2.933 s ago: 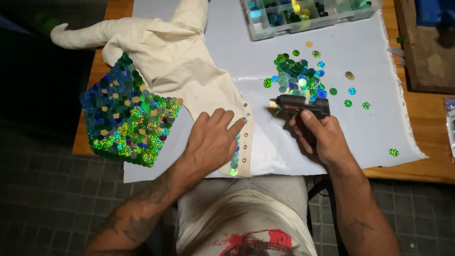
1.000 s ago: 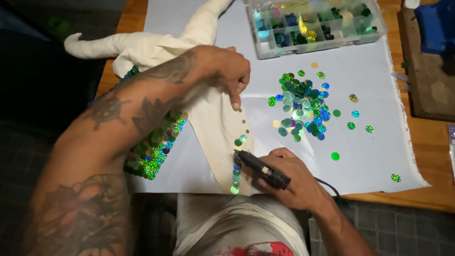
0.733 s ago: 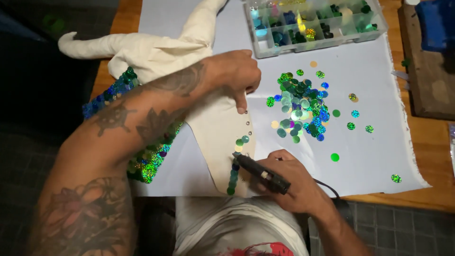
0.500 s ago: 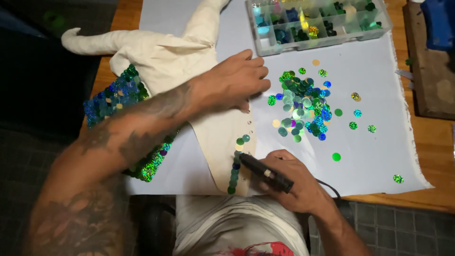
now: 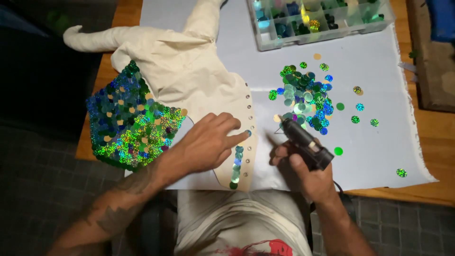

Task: Decorating a white garment by gluing individual sequins using a hot glue gun

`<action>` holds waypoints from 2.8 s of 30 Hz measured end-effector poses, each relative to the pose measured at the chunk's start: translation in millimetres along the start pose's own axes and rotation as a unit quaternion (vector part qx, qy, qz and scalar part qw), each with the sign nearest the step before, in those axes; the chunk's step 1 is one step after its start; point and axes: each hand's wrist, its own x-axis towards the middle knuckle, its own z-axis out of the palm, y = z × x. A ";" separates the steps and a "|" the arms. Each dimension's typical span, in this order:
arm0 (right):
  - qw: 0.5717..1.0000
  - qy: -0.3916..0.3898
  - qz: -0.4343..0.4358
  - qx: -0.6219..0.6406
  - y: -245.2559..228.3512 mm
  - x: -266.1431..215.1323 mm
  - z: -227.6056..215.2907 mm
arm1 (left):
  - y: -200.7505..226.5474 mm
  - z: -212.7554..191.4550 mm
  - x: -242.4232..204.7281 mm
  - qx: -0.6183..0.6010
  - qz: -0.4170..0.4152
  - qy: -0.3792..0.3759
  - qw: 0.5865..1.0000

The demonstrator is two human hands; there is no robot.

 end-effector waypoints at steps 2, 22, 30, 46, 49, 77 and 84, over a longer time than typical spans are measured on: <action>1.000 0.005 0.006 -0.011 1.8 -4.5 -0.2 | 5.0 2.7 -2.7 0.035 -0.010 -0.002 0.999; 0.975 0.201 -0.062 -0.074 -11.4 16.1 -58.2 | 12.9 3.6 41.9 -0.072 -0.089 0.022 0.993; 0.966 0.249 -0.043 -0.050 -4.0 9.5 -68.0 | 8.4 54.8 111.7 -0.031 -0.102 -0.037 0.994; 0.964 0.254 -0.054 -0.052 -11.4 6.1 -66.6 | 30.9 44.0 151.6 -0.107 -0.158 -0.112 0.975; 0.965 0.251 -0.061 -0.038 -10.2 7.8 -67.4 | 44.3 37.4 168.0 -0.106 -0.130 -0.097 0.981; 0.966 0.249 -0.045 -0.047 -9.2 5.3 -66.6 | 18.0 28.6 177.5 -0.168 -0.117 -0.076 0.976; 0.968 0.241 -0.032 -0.063 -9.5 2.0 -68.1 | 16.6 -21.8 117.9 -0.207 -0.155 -0.001 0.966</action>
